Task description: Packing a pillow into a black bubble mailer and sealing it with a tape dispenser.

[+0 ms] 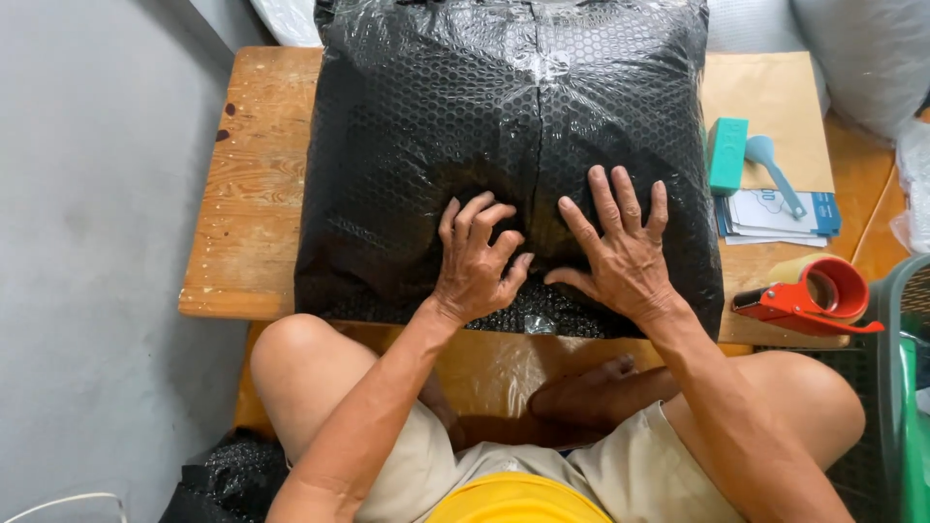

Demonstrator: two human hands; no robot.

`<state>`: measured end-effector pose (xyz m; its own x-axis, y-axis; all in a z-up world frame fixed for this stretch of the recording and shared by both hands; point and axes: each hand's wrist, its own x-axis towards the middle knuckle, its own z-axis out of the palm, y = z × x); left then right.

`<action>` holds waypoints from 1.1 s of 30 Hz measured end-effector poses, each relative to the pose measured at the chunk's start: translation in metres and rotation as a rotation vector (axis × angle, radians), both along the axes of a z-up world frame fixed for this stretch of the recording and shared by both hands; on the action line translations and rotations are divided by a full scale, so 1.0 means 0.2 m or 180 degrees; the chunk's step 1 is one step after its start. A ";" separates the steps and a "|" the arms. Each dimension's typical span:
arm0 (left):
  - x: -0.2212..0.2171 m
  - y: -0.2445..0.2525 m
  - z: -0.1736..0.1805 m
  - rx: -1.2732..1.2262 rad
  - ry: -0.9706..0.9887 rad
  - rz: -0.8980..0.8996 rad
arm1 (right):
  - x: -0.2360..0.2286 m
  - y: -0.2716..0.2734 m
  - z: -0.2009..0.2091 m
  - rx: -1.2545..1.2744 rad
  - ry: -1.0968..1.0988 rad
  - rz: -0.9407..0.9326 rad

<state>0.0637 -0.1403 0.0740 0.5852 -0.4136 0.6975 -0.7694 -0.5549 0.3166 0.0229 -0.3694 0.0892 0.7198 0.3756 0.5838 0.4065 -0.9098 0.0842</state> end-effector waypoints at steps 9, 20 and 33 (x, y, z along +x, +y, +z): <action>-0.19 -0.10 -0.18 0.0061 -0.0465 0.0781 | 0.00 -0.01 -0.02 0.0199 0.0079 0.0164; -0.43 -0.16 -0.21 -0.3734 0.3632 0.0741 | -0.06 0.00 0.05 0.0496 0.0260 0.0171; -0.28 -0.21 -0.33 -0.4572 0.4087 0.0832 | -0.20 0.13 -0.15 0.0079 -0.0686 0.0234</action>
<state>0.0071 -0.1819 0.0073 0.8839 0.1527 -0.4420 0.2982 0.5442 0.7842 -0.0165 -0.3438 0.0588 0.5487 0.4062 0.7307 0.4468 -0.8812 0.1543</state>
